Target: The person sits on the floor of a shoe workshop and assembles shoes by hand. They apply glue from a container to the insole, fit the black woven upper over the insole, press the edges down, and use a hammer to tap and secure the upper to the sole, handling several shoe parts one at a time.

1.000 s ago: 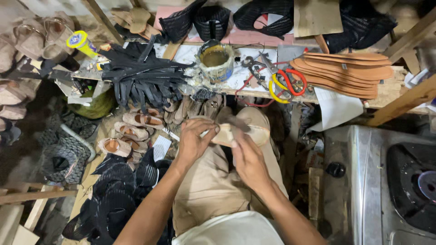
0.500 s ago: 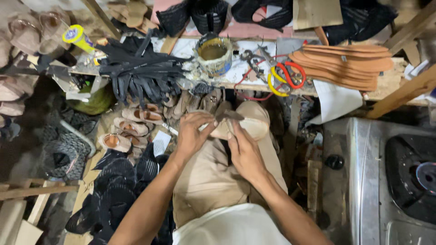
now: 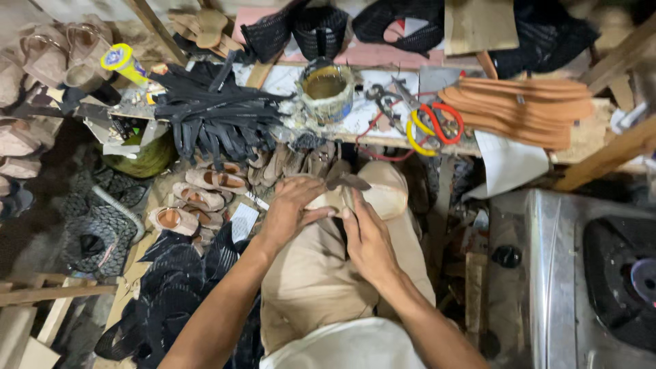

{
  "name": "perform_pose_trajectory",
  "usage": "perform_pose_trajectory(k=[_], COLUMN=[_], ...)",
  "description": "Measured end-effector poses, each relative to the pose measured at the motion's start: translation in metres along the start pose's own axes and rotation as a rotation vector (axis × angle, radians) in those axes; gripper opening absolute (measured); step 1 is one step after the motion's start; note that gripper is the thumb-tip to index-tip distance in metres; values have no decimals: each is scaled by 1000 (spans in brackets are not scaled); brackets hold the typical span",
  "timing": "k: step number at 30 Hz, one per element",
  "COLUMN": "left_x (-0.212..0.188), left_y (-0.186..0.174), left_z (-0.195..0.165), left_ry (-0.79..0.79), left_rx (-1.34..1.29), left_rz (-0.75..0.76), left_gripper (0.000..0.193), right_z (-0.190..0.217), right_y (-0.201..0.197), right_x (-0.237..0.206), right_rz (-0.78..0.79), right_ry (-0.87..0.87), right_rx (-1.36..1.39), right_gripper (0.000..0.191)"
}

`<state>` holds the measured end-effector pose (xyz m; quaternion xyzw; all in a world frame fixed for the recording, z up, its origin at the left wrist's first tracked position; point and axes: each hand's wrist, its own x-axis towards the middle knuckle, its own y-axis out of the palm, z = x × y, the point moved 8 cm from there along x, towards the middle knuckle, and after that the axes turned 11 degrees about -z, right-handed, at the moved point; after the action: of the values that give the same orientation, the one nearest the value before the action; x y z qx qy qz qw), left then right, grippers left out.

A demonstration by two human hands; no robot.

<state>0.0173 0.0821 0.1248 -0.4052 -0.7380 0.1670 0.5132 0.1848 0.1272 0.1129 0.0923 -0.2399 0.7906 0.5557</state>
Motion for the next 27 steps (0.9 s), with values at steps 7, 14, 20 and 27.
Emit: perform_pose_trajectory(k=[7, 14, 20, 27], left_x=[-4, -4, -4, -1], left_y=[1, 4, 7, 2], left_z=[6, 8, 9, 0], left_ry=[-3, 16, -6, 67], left_rx=[4, 6, 37, 57], left_rz=[13, 7, 47, 36], left_gripper=[49, 52, 51, 55], right_z=[-5, -18, -20, -20], right_y=[3, 6, 10, 9], right_x=[-4, -7, -12, -9], right_rz=[-57, -56, -95, -22], right_ry=[-55, -2, 1, -51], right_rx=[35, -42, -9, 20], right_gripper=[45, 43, 44, 45])
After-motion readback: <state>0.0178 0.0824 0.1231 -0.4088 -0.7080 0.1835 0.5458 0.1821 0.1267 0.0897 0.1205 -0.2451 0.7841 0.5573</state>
